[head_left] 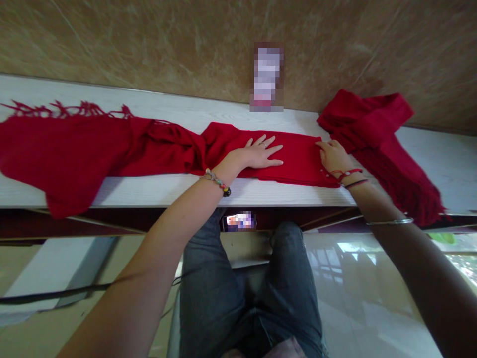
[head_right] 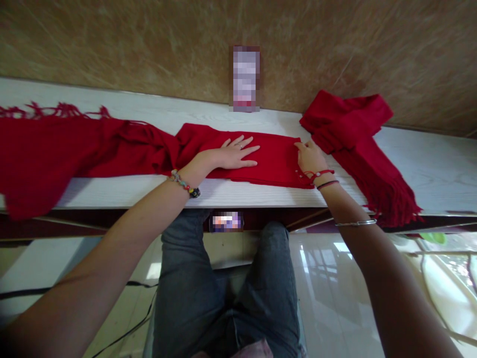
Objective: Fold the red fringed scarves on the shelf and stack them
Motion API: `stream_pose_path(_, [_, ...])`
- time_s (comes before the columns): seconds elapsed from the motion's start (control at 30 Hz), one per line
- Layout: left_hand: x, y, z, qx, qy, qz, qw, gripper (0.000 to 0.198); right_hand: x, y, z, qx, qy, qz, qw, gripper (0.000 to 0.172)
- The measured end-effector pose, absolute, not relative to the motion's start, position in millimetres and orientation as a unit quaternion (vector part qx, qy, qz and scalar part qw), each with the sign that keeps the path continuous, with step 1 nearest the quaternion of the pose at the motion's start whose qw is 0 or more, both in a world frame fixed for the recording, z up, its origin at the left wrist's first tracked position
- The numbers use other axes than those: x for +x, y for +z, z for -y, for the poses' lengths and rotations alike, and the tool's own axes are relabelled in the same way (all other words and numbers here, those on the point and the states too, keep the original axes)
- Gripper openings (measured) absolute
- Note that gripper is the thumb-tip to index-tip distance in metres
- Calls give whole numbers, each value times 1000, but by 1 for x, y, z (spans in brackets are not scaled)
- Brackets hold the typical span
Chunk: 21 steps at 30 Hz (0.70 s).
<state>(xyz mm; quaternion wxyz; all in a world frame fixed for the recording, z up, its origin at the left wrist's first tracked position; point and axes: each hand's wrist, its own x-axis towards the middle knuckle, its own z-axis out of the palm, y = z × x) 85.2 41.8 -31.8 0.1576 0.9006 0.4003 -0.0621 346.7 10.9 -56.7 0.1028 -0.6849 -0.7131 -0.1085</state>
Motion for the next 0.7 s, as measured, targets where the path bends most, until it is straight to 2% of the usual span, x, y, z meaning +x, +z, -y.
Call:
stream_pose_path(0.17, [85, -31, -42, 899, -57, -401, 164, 73, 359, -54, -17, -713, -96, 687, 102, 44])
stream_pose_path(0.3, [85, -34, -45, 901, -55, -397, 166, 75, 352, -40, -21, -674, -112, 719, 125, 45])
stream_pose_path(0.43, [85, -37, -47, 901, -48, -401, 159, 75, 340, -45, -28, -633, -52, 766, 103, 45])
stream_pose_path(0.53, [85, -36, -46, 900, -48, -403, 162, 75, 343, -53, -35, -658, -22, 748, 84, 41])
stream_pose_path(0.7, [85, -35, -45, 899, -51, -404, 163, 73, 356, -47, -36, -685, -27, 720, 109, 38])
